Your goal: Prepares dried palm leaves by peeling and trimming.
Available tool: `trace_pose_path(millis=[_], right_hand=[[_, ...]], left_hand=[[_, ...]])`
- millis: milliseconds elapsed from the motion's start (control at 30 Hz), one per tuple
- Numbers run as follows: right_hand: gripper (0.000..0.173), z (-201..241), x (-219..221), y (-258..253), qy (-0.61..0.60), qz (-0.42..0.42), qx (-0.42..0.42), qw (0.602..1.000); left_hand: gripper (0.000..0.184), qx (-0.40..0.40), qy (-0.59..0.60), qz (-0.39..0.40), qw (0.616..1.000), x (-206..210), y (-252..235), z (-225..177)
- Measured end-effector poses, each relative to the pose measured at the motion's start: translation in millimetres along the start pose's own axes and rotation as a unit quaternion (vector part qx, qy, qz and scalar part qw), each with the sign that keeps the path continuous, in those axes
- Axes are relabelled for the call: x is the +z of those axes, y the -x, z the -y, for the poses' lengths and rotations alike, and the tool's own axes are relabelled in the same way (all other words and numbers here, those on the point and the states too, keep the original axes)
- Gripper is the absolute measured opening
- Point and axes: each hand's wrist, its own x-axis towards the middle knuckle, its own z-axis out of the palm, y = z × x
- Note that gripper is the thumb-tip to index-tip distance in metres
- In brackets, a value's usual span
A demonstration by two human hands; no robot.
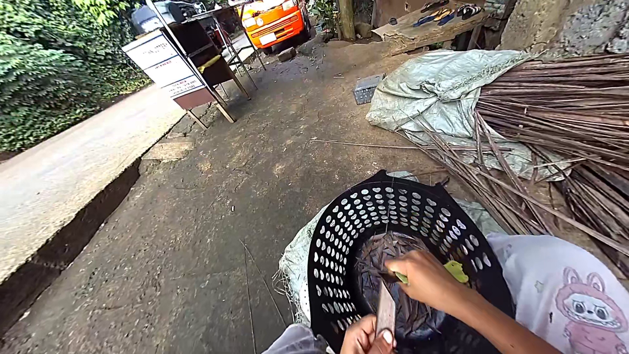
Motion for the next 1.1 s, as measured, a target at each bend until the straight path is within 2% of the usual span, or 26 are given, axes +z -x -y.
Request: trace_pose_path(millis=[67, 133, 267, 400, 467, 567, 667, 867, 1000, 1100], right_hand=[[0.016, 4.9, -5.4, -10.2, 0.021, 0.065, 0.057, 0.996], [0.020, 8.8, -6.8, -18.8, 0.033, 0.070, 0.103, 0.992], [0.022, 7.7, -2.0, -31.7, 0.022, 0.014, 0.172, 0.985], [0.025, -14.8, -10.7, -40.3, -0.044, -0.097, 0.265, 0.958], [0.023, -12.7, -12.7, -36.1, -0.060, -0.103, 0.246, 0.962], [0.017, -2.2, -8.1, -26.9, -0.103, -0.030, 0.164, 0.981], [0.012, -2.2, -4.0, -23.2, -0.163, 0.019, 0.115, 0.980], [0.022, 0.2, -8.5, -28.3, -0.069, 0.058, 0.134, 0.987], [0.023, -8.9, -10.9, -41.4, -0.108, -0.055, 0.219, 0.968], [0.017, -21.1, -8.4, -45.0, -0.174, -0.175, 0.233, 0.941]], left_hand=[[0.026, 0.006, -0.038, -0.024, 0.999, 3.4, -0.6, -0.4], [0.024, 0.010, -0.059, -0.046, 0.997, 4.0, -3.6, -3.5], [0.024, 0.005, -0.064, -0.065, 0.996, 3.6, -7.5, -7.0], [0.025, -0.004, -0.071, -0.059, 0.996, -0.8, -1.0, -0.2], [0.025, -0.011, -0.074, -0.063, 0.995, -2.8, 0.8, 1.2], [0.024, -0.016, -0.072, -0.060, 0.995, -3.3, -0.9, -0.4], [0.025, -0.011, -0.062, -0.049, 0.997, -4.1, -0.1, 0.1], [0.026, -0.005, -0.050, -0.020, 0.999, -1.4, -0.6, -0.3], [0.027, 0.002, -0.049, 0.001, 0.999, -2.0, 1.2, 0.8], [0.028, 0.005, -0.040, -0.006, 0.999, -4.4, 2.4, 1.7]])
